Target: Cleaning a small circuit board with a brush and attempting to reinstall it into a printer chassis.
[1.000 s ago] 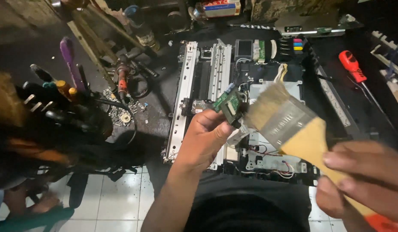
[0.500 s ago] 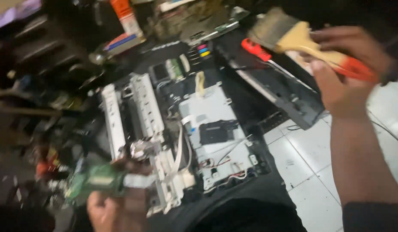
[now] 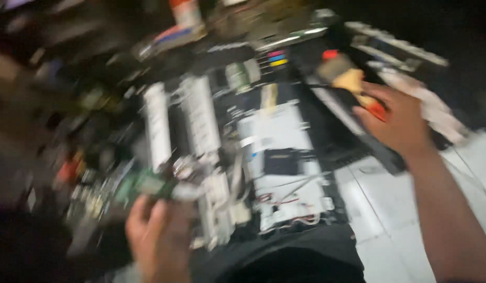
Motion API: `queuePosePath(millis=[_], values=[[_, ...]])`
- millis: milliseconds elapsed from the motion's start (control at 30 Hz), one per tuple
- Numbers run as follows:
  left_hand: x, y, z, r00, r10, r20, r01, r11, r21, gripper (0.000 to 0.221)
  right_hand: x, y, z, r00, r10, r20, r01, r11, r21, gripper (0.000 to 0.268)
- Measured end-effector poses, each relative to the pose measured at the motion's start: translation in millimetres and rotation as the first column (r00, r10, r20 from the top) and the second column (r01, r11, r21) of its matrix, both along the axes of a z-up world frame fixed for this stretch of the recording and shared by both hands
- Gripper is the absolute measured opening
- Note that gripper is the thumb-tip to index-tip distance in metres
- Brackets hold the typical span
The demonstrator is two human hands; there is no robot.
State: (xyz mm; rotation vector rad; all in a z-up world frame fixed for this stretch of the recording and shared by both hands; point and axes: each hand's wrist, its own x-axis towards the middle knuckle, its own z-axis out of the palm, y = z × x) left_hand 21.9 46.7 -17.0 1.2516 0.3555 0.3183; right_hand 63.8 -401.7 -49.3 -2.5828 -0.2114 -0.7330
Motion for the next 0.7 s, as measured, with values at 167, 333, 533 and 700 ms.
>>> queuePosePath(millis=[167, 333, 533, 700], values=[[3.2, 12.9, 24.2, 0.994, -0.102, -0.031, 0.097, 0.986, -0.138, 0.02, 6.0, -8.8, -51.6, 0.999, -0.047, -0.021, 0.041, 0.975, -0.22, 0.049], [-1.8, 28.5, 49.8, 0.906, -0.371, 0.202, 0.39, 0.919, -0.06, 0.043, 1.2, 20.8, -28.2, 0.996, 0.045, -0.083, -0.041, 0.998, 0.056, 0.046], [9.9, 16.9, 75.5, 0.832, -0.552, 0.051, 0.54, 0.828, 0.152, 0.053, -28.0, 111.1, 36.7, 0.929, 0.352, -0.116, -0.307, 0.905, 0.293, 0.068], [12.5, 4.0, 80.5, 0.777, -0.626, 0.063, 0.598, 0.766, 0.235, 0.06, -24.6, 230.2, 118.6, 0.832, 0.459, -0.311, -0.396, 0.884, 0.248, 0.079]])
